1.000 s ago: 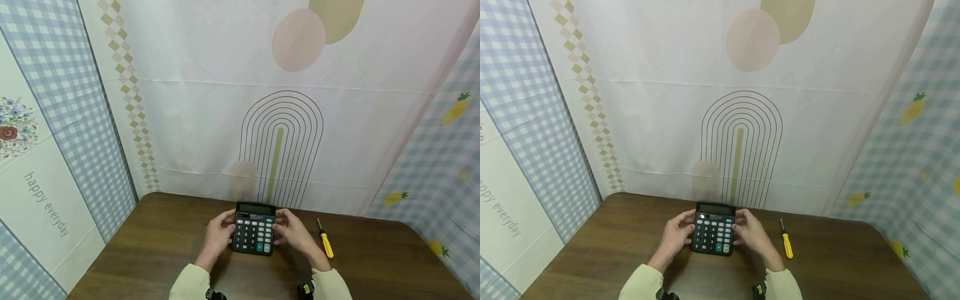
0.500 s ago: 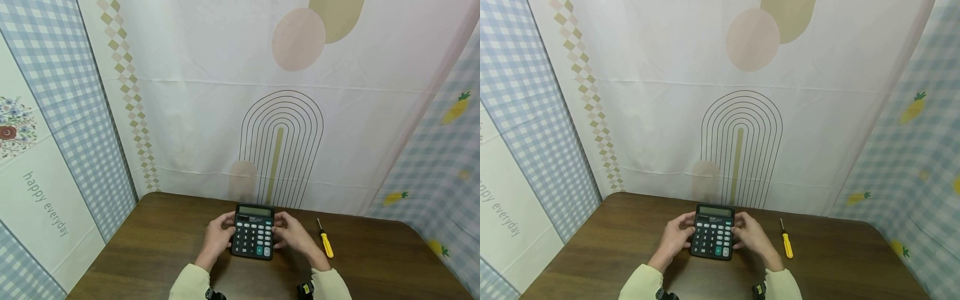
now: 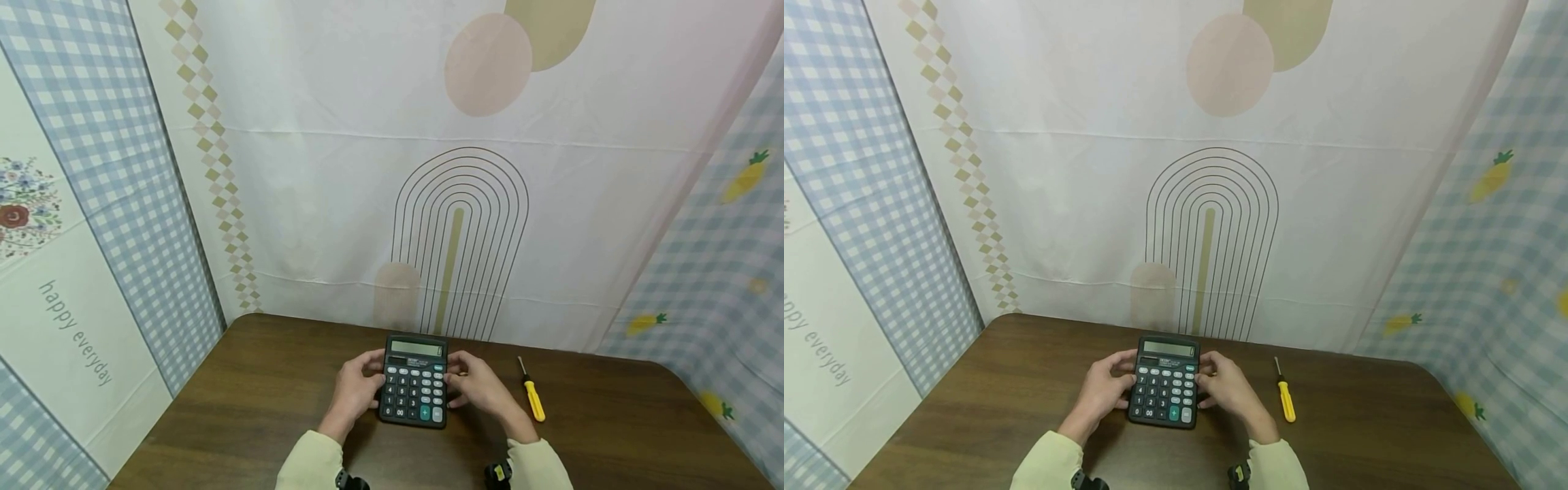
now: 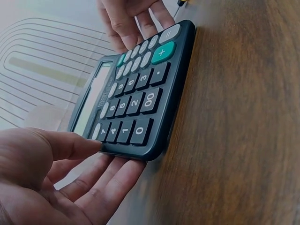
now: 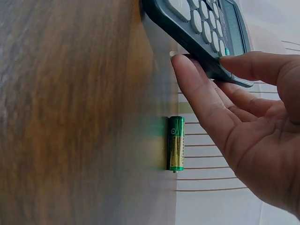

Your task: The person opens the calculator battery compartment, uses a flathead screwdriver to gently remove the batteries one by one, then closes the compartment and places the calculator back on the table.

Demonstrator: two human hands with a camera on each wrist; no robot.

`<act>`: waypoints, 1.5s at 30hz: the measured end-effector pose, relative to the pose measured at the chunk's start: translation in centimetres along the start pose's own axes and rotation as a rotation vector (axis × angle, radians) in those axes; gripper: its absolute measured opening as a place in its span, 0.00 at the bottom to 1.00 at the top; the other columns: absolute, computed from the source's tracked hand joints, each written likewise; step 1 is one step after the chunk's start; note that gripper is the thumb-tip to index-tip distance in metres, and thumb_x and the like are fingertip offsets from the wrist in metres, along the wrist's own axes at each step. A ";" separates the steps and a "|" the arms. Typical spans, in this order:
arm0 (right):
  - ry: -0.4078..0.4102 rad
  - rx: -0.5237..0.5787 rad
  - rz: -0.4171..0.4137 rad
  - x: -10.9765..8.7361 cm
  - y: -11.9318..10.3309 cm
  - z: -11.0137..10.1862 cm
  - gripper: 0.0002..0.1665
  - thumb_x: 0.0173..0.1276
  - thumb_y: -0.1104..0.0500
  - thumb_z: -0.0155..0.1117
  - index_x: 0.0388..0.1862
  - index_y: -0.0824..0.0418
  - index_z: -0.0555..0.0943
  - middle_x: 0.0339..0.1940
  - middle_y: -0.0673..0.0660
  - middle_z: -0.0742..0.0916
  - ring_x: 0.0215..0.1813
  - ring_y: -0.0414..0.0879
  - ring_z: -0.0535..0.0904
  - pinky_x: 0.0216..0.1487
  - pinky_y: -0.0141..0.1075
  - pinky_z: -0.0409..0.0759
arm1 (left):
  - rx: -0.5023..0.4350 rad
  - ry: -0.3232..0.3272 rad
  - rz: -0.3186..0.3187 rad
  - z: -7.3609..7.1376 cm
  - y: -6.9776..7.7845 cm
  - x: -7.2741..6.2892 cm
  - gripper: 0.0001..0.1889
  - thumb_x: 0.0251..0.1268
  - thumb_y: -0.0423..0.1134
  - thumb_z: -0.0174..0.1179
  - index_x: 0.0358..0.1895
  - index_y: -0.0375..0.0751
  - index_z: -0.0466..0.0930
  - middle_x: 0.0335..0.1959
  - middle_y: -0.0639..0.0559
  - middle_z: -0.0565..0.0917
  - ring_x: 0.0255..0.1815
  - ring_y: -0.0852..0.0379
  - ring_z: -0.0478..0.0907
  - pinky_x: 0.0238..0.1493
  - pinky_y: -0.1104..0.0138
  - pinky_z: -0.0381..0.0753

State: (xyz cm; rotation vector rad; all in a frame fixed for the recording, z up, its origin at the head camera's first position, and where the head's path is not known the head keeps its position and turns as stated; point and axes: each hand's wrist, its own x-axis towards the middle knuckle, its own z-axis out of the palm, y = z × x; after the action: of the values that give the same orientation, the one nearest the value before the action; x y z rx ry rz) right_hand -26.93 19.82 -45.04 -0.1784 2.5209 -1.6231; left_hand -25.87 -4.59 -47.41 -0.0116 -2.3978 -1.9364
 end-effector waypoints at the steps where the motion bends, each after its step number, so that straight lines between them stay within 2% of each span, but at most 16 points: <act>1: -0.003 -0.004 0.003 0.0 0.0 0.0 0.20 0.76 0.73 0.61 0.64 0.77 0.74 0.48 0.66 0.84 0.40 0.52 0.87 0.36 0.51 0.90 | 0.002 -0.002 -0.004 0.0 0.0 0.0 0.24 0.68 0.23 0.63 0.66 0.38 0.84 0.50 0.42 0.85 0.34 0.54 0.85 0.25 0.59 0.88; 9: -0.026 -0.022 -0.007 -0.2 0.0 0.0 0.19 0.75 0.73 0.62 0.62 0.79 0.75 0.47 0.65 0.83 0.39 0.51 0.87 0.35 0.50 0.90 | 0.023 -0.012 -0.014 0.0 -0.1 0.1 0.24 0.66 0.23 0.63 0.66 0.35 0.84 0.48 0.43 0.87 0.33 0.54 0.85 0.24 0.58 0.88; 23: -0.068 -0.070 0.028 0.2 0.2 -0.1 0.21 0.74 0.73 0.62 0.63 0.81 0.75 0.44 0.64 0.85 0.39 0.53 0.86 0.35 0.47 0.90 | 0.061 -0.015 -0.014 -0.1 0.0 -0.1 0.22 0.64 0.21 0.64 0.62 0.31 0.85 0.46 0.42 0.89 0.31 0.55 0.86 0.22 0.63 0.86; 31: -0.066 -0.087 0.049 0.1 0.4 0.0 0.20 0.74 0.72 0.63 0.62 0.81 0.76 0.42 0.63 0.85 0.37 0.51 0.85 0.33 0.47 0.90 | 0.075 -0.027 -0.044 0.0 -0.1 0.0 0.21 0.67 0.22 0.64 0.63 0.32 0.85 0.46 0.42 0.89 0.34 0.54 0.86 0.22 0.63 0.86; 45: -0.089 -0.118 0.066 0.1 0.4 0.2 0.21 0.73 0.72 0.63 0.62 0.82 0.76 0.39 0.61 0.85 0.36 0.51 0.86 0.34 0.48 0.90 | 0.082 -0.035 -0.052 0.0 -0.3 -0.3 0.22 0.67 0.22 0.63 0.64 0.32 0.85 0.48 0.41 0.89 0.35 0.54 0.86 0.23 0.62 0.86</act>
State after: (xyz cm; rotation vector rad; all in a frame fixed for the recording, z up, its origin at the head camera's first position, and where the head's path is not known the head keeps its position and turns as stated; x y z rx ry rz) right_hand -26.97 19.85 -45.49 -0.1734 2.5282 -1.4118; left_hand -25.62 -4.63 -47.71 0.0215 -2.5221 -1.8727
